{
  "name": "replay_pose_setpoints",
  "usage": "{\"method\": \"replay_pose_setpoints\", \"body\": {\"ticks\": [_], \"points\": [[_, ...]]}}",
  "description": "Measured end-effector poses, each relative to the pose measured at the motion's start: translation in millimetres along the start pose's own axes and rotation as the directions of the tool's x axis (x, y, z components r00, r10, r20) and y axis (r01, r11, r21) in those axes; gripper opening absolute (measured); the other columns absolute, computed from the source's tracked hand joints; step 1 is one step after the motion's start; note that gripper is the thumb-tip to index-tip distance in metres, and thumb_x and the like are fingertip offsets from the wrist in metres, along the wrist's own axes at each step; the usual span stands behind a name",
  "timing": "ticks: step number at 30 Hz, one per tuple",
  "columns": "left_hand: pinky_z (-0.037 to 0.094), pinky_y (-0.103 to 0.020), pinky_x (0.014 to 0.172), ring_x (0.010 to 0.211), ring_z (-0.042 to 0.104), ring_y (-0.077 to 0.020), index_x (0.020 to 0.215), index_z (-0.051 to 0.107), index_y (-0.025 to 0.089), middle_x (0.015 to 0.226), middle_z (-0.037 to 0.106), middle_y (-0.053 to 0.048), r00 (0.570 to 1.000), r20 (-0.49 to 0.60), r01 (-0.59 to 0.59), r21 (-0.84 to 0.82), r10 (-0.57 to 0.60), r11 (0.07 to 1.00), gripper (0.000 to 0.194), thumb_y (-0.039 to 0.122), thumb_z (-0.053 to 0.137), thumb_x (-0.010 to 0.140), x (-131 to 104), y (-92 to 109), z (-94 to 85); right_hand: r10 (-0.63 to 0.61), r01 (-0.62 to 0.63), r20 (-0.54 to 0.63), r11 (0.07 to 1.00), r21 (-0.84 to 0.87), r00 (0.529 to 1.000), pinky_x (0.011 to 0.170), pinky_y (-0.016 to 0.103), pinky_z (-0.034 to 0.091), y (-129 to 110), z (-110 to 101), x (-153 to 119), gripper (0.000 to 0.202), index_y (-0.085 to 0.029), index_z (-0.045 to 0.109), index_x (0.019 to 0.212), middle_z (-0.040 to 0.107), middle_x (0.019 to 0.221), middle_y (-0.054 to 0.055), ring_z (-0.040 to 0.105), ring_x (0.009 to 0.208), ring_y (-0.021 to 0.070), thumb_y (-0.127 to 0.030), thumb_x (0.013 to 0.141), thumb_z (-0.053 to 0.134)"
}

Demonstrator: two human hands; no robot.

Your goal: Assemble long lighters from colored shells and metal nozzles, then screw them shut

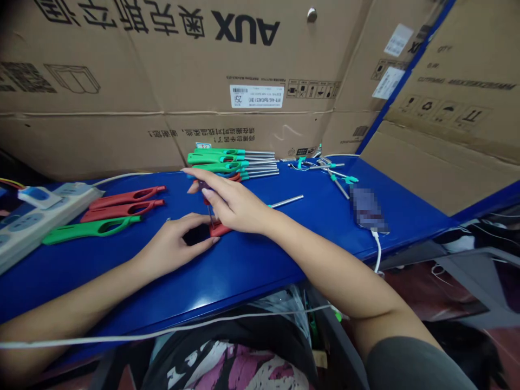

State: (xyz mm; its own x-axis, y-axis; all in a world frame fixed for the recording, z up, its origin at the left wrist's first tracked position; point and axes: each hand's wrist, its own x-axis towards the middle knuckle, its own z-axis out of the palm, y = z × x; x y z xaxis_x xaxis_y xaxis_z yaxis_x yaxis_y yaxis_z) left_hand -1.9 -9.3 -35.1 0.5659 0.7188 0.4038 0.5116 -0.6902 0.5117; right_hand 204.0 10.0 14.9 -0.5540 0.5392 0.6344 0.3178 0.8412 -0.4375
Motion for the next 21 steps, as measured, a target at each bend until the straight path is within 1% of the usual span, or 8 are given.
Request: {"method": "replay_pose_setpoints", "body": {"ticks": [3,7,9,11,13,15,18,21], "points": [[0.055,-0.036,0.094,0.102,0.070,-0.0222,0.117,0.067,0.021,0.112,0.074,-0.004,1.000,0.006,-0.020,0.002,0.020,1.000,0.031,0.028,0.067,0.088,0.1,-1.3,1.1,0.022,-0.022,-0.002,1.000,0.007,1.000,0.074,0.023,0.055,-0.1,1.2,-0.7,0.038,-0.018,0.050,0.140,0.068,0.125,0.007,0.065,0.073,0.0081,-0.028,0.104,0.043],[0.054,-0.038,0.099,0.107,0.068,-0.0228,0.121,0.066,0.021,0.117,0.073,-0.005,0.999,0.020,-0.039,0.001,0.039,0.999,0.034,0.027,0.066,0.088,0.4,0.1,1.2,-0.030,0.004,-0.134,0.982,-0.188,0.991,0.072,0.023,0.054,0.7,-1.4,-2.3,0.035,-0.017,0.067,0.117,0.075,0.108,0.005,0.066,0.069,0.0104,-0.043,0.094,0.063],[0.053,-0.038,0.099,0.108,0.068,-0.0230,0.120,0.066,0.020,0.117,0.073,-0.006,0.999,0.022,-0.042,-0.001,0.042,0.999,0.033,0.028,0.066,0.088,0.8,1.6,0.8,-0.059,0.026,-0.147,0.975,-0.220,0.987,0.079,0.026,0.055,0.5,-3.3,-2.1,0.035,-0.017,0.067,0.118,0.076,0.107,0.006,0.069,0.079,0.0133,-0.042,0.096,0.059],[0.054,-0.038,0.098,0.107,0.068,-0.0230,0.119,0.066,0.019,0.116,0.073,-0.006,0.999,0.032,-0.040,-0.001,0.040,0.999,0.032,0.028,0.065,0.089,1.1,2.7,0.4,-0.057,0.038,-0.119,0.988,-0.151,0.991,0.086,0.028,0.055,0.2,-4.0,-1.2,0.035,-0.017,0.062,0.129,0.074,0.115,0.007,0.070,0.087,0.0135,-0.036,0.102,0.047],[0.054,-0.038,0.097,0.106,0.068,-0.0233,0.119,0.066,0.020,0.114,0.073,-0.006,0.999,0.039,-0.034,0.001,0.033,0.999,0.031,0.029,0.065,0.089,1.3,3.2,0.2,-0.029,0.026,-0.066,0.999,-0.045,0.997,0.084,0.028,0.056,0.5,-3.3,-0.1,0.038,-0.017,0.055,0.137,0.072,0.119,0.008,0.069,0.086,0.0119,-0.029,0.105,0.038],[0.054,-0.039,0.096,0.106,0.068,-0.0237,0.118,0.066,0.020,0.114,0.073,-0.006,0.999,0.041,-0.027,0.006,0.027,1.000,0.031,0.030,0.065,0.089,1.4,3.0,0.1,0.002,-0.002,-0.044,1.000,-0.004,0.999,0.077,0.026,0.057,1.7,-2.3,0.6,0.038,-0.015,0.055,0.136,0.071,0.120,0.009,0.069,0.080,0.0104,-0.029,0.105,0.040],[0.054,-0.041,0.098,0.109,0.067,-0.0241,0.120,0.065,0.020,0.117,0.073,-0.006,0.998,0.048,-0.030,0.010,0.029,1.000,0.032,0.029,0.063,0.090,1.2,2.7,-0.1,-0.011,-0.004,-0.125,0.993,-0.121,0.992,0.076,0.026,0.056,3.8,-2.4,0.6,0.034,-0.015,0.065,0.122,0.073,0.115,0.009,0.068,0.077,0.0118,-0.038,0.099,0.055],[0.053,-0.042,0.100,0.111,0.066,-0.0246,0.121,0.065,0.021,0.119,0.072,-0.006,0.998,0.047,-0.031,0.009,0.031,0.999,0.033,0.029,0.063,0.090,1.4,3.3,-0.3,-0.069,0.034,-0.139,0.970,-0.240,0.988,0.086,0.029,0.055,2.8,-3.8,0.4,0.033,-0.016,0.068,0.115,0.075,0.109,0.008,0.069,0.091,0.0158,-0.042,0.097,0.058]]}}
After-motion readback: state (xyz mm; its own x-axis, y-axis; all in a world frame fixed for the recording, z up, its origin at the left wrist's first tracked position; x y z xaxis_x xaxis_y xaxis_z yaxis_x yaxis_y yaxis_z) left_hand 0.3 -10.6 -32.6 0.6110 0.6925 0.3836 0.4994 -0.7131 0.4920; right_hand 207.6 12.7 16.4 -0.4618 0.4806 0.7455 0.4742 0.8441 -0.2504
